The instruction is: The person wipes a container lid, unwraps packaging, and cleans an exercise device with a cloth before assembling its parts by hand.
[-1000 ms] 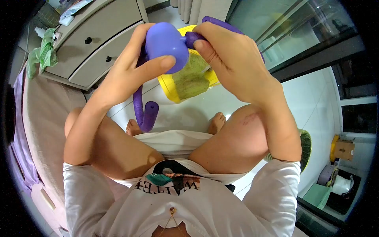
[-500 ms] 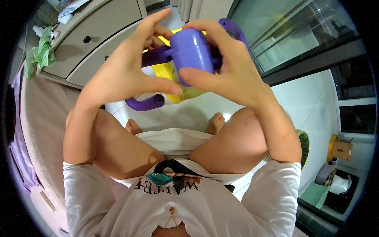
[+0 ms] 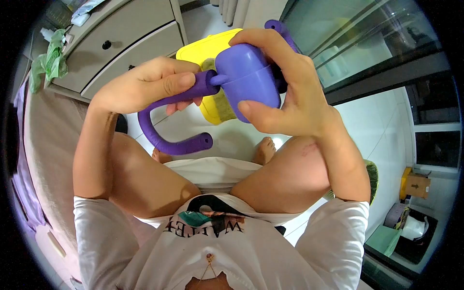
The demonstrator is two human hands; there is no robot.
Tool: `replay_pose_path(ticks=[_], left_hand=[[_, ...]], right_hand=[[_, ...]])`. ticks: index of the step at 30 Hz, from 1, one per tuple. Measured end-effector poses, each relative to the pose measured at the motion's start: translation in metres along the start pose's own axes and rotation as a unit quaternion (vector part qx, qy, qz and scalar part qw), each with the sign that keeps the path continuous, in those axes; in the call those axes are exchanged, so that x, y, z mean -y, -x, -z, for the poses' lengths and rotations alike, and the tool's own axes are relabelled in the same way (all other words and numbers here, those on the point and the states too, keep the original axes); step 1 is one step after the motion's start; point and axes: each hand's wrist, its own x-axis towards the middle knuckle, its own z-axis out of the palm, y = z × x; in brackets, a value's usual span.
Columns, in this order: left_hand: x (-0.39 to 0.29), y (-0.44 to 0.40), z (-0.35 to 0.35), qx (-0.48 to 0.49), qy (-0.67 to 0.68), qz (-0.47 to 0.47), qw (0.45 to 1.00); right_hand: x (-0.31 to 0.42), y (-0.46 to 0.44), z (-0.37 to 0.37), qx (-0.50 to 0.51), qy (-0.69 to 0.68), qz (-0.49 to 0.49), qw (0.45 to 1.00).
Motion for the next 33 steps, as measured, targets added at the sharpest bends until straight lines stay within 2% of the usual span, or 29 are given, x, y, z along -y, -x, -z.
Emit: replay_pose_path(ticks=[4, 6, 7, 9, 13, 15, 18, 22, 24, 27, 28, 29, 30, 31, 32, 33], left_hand=[[-0.006, -0.002, -0.01, -0.001, 0.034, 0.013, 0.999], [-0.008, -0.002, -0.015, -0.059, -0.011, 0.01, 0.998], [-0.008, -0.002, -0.018, -0.057, -0.011, 0.01, 0.998], [-0.007, -0.003, -0.022, -0.12, -0.079, -0.046, 0.989], [-0.006, -0.006, -0.029, -0.167, -0.1, -0.071, 0.978], [-0.004, -0.008, -0.031, -0.231, -0.176, -0.117, 0.95], [-0.009, -0.01, -0.03, -0.271, -0.244, -0.119, 0.924], [-0.019, -0.011, -0.025, -0.269, -0.248, -0.073, 0.928], [-0.013, -0.016, -0.019, -0.277, -0.238, -0.121, 0.923], [-0.021, -0.014, -0.008, -0.263, -0.26, -0.085, 0.925], [-0.018, -0.014, -0.004, -0.264, -0.26, -0.085, 0.925], [-0.012, -0.013, 0.004, -0.298, -0.303, -0.103, 0.899], [-0.004, -0.014, 0.012, -0.331, -0.345, -0.12, 0.87], [0.001, -0.018, 0.02, -0.404, -0.37, -0.196, 0.813], [0.003, -0.007, 0.03, -0.395, -0.35, -0.134, 0.839], [-0.003, -0.002, 0.036, -0.396, -0.266, -0.086, 0.875]], right_hand=[[-0.004, 0.004, 0.004, 0.015, 0.012, 0.008, 1.0], [-0.006, 0.008, 0.0, 0.008, 0.028, 0.026, 0.999], [-0.007, 0.009, 0.0, 0.007, 0.029, 0.025, 0.999], [-0.009, 0.01, 0.0, 0.008, 0.043, 0.027, 0.999], [-0.009, 0.009, 0.001, 0.004, 0.033, 0.001, 0.999], [-0.009, 0.008, -0.001, -0.011, 0.005, -0.029, 1.0], [-0.008, 0.005, -0.002, -0.032, -0.015, -0.053, 0.998], [-0.006, -0.005, 0.0, -0.036, -0.08, -0.127, 0.988], [0.002, -0.011, 0.001, -0.03, -0.072, -0.13, 0.988], [0.005, -0.017, 0.008, -0.036, -0.041, -0.14, 0.989], [0.002, -0.016, 0.012, -0.072, 0.006, -0.125, 0.989], [-0.003, -0.016, 0.017, -0.109, 0.053, -0.111, 0.986], [-0.007, -0.016, 0.023, -0.16, 0.068, -0.064, 0.983], [-0.013, -0.015, 0.032, -0.192, 0.062, -0.048, 0.978], [-0.014, -0.014, 0.038, -0.213, 0.045, -0.066, 0.974], [-0.014, -0.015, 0.041, -0.233, 0.028, -0.084, 0.968]])
